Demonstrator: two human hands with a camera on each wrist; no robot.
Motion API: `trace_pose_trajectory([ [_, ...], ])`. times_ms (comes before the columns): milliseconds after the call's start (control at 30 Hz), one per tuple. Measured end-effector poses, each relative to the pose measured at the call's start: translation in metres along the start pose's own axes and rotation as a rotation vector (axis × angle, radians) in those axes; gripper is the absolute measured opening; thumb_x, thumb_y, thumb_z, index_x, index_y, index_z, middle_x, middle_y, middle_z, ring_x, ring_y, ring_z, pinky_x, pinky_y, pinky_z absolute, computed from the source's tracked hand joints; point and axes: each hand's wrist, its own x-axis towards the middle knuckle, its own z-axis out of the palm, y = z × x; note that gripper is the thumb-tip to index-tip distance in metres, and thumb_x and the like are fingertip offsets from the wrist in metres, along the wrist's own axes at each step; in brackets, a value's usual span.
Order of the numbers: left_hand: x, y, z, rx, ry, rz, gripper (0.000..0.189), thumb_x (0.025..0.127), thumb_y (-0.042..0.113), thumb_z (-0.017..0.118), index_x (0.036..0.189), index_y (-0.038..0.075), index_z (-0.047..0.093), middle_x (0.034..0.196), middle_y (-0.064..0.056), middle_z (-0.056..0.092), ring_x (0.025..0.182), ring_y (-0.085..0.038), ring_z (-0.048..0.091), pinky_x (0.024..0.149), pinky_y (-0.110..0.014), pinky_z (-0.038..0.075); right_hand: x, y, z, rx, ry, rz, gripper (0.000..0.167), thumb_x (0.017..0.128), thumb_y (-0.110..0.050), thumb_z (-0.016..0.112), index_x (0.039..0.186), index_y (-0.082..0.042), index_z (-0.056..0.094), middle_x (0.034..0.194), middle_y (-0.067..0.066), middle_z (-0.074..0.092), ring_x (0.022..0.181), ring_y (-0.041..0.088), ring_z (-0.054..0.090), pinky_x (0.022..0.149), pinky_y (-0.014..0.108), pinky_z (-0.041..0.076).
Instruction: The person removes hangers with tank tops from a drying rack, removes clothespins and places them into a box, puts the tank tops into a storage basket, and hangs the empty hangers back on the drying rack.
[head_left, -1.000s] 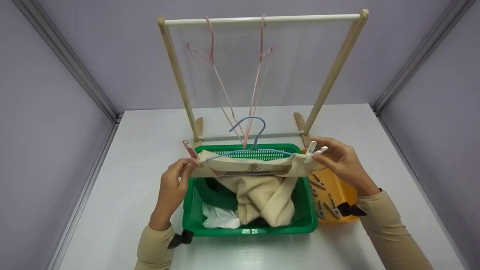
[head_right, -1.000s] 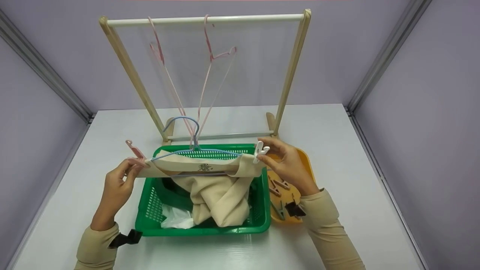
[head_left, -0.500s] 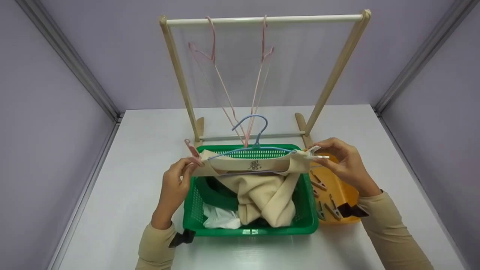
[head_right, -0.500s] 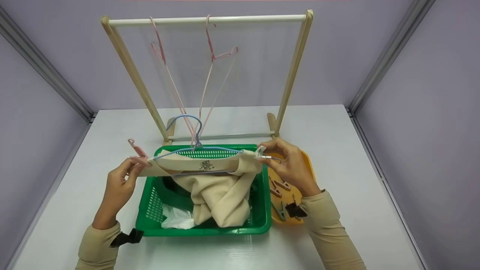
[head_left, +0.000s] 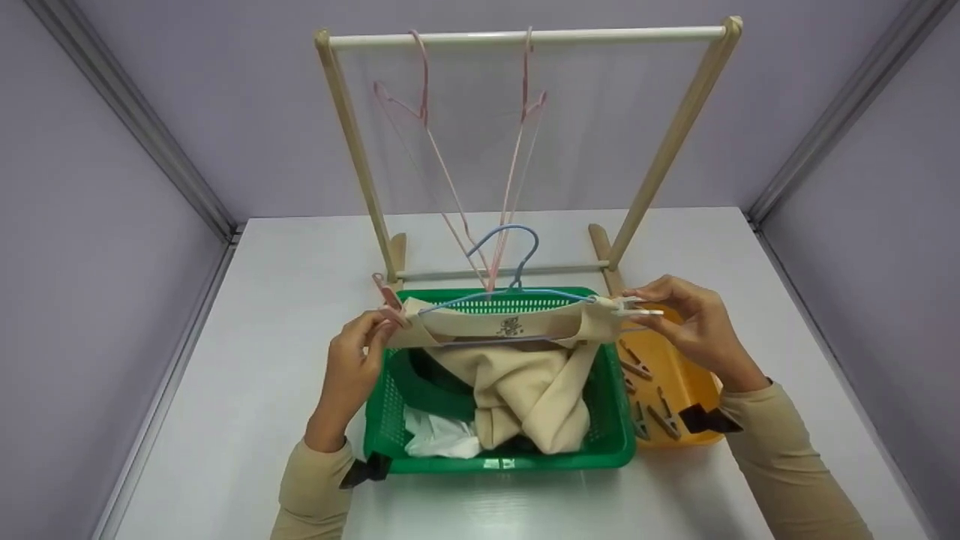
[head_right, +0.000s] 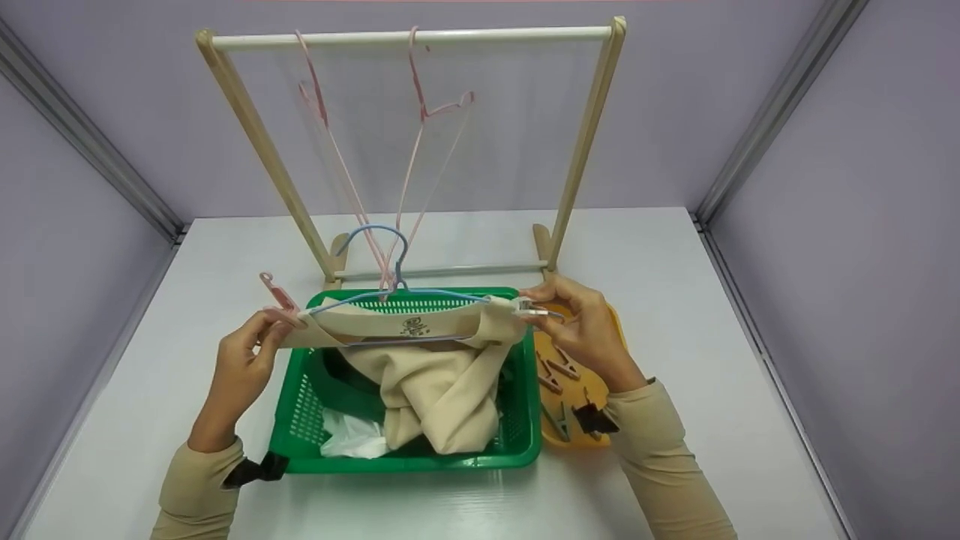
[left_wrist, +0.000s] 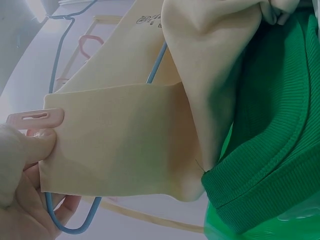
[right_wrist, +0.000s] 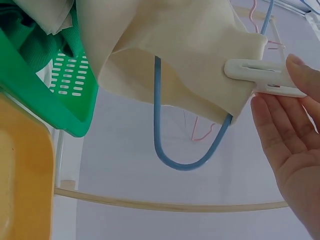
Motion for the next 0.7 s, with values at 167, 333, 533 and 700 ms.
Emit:
trace_pose_trajectory([
  [167,0.0,-0.001,0.0,-0.015,-0.014,-0.023,0.01,0.095,0.004,0.057,0.1,0.001,0.065,0.097,-0.011,0.071,0.089,-0.021,0.065,0.077,-0.031,0.056,-0.001,-0.005,-0.005,-0.005,0.042,-0.039,0.014,0.078,0.022,0.064,0.091,0.019,0.06,0.099,-0.007,0.071,0.101,0.003,0.068,0.091,0.017,0.054],
  [333,-0.001,-0.003,0.0,-0.01,-0.01,-0.006,0.012,0.096,0.007,0.056,0.1,0.003,0.066,0.097,-0.009,0.071,0.091,-0.022,0.065,0.079,-0.028,0.055,-0.002,-0.008,-0.014,-0.025,0.082,-0.056,0.014,0.08,0.018,0.065,0.092,0.02,0.058,0.099,-0.008,0.071,0.102,0.003,0.069,0.094,0.016,0.052],
  [533,-0.001,-0.002,-0.001,-0.012,-0.013,-0.018,0.011,0.096,0.008,0.056,0.1,0.003,0.066,0.096,-0.009,0.071,0.09,-0.021,0.064,0.078,-0.028,0.055,-0.008,-0.006,-0.022,-0.001,0.142,0.0,0.017,0.08,0.02,0.063,0.095,0.025,0.055,0.099,-0.009,0.071,0.101,0.002,0.069,0.093,0.016,0.052],
  [700,-0.002,-0.001,-0.002,-0.006,-0.013,-0.023,0.011,0.095,0.007,0.057,0.1,0.003,0.066,0.097,-0.01,0.071,0.091,-0.022,0.065,0.078,-0.03,0.054,-0.01,0.002,-0.025,0.007,0.182,0.002,0.017,0.077,0.023,0.064,0.093,0.024,0.056,0.098,-0.005,0.073,0.099,0.002,0.07,0.089,0.014,0.053],
])
